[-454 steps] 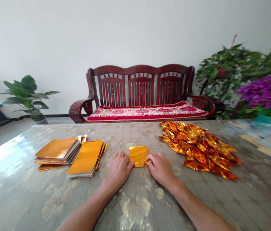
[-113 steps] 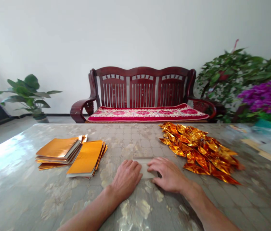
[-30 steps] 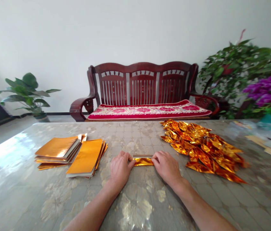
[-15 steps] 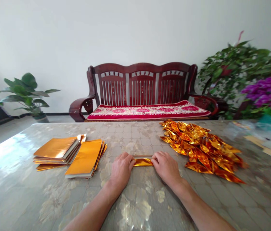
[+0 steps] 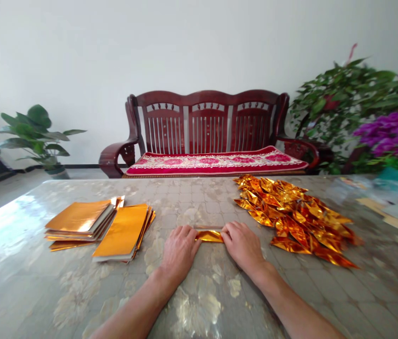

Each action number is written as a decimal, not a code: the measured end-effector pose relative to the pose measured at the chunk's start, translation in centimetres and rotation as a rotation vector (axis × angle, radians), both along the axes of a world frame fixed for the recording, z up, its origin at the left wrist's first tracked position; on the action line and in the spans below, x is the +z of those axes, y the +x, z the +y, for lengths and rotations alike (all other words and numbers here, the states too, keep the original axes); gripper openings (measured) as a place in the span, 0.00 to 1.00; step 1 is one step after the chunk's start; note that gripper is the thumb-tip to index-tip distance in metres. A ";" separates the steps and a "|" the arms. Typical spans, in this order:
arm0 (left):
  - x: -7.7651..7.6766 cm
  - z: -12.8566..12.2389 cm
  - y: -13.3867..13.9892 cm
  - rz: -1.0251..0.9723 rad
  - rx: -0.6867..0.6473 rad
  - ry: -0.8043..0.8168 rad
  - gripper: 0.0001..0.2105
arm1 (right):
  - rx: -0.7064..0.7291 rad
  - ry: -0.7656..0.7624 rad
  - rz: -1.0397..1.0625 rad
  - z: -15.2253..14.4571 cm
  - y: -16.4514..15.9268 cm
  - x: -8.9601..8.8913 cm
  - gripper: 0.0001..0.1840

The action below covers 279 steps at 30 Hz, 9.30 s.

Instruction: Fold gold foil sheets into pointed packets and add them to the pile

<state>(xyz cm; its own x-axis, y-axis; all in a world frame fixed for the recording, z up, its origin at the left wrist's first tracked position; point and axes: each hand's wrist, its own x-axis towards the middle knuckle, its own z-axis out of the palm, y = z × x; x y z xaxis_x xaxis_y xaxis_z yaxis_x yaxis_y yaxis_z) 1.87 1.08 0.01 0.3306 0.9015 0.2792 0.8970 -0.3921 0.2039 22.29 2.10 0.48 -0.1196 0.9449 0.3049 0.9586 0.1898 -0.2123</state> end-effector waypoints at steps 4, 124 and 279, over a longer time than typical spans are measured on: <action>0.3 -0.1 0.0 0.030 -0.010 0.018 0.09 | 0.002 0.013 -0.031 0.1 -0.1 -0.1 0.09; 0.9 -3.7 -0.2 -0.169 -0.223 -0.112 0.19 | 0.370 0.049 -0.176 -2.9 -1.1 0.7 0.12; 1.5 0.7 -1.0 -0.120 0.137 -0.197 0.06 | 0.243 -0.133 0.085 -0.6 -4.4 0.6 0.08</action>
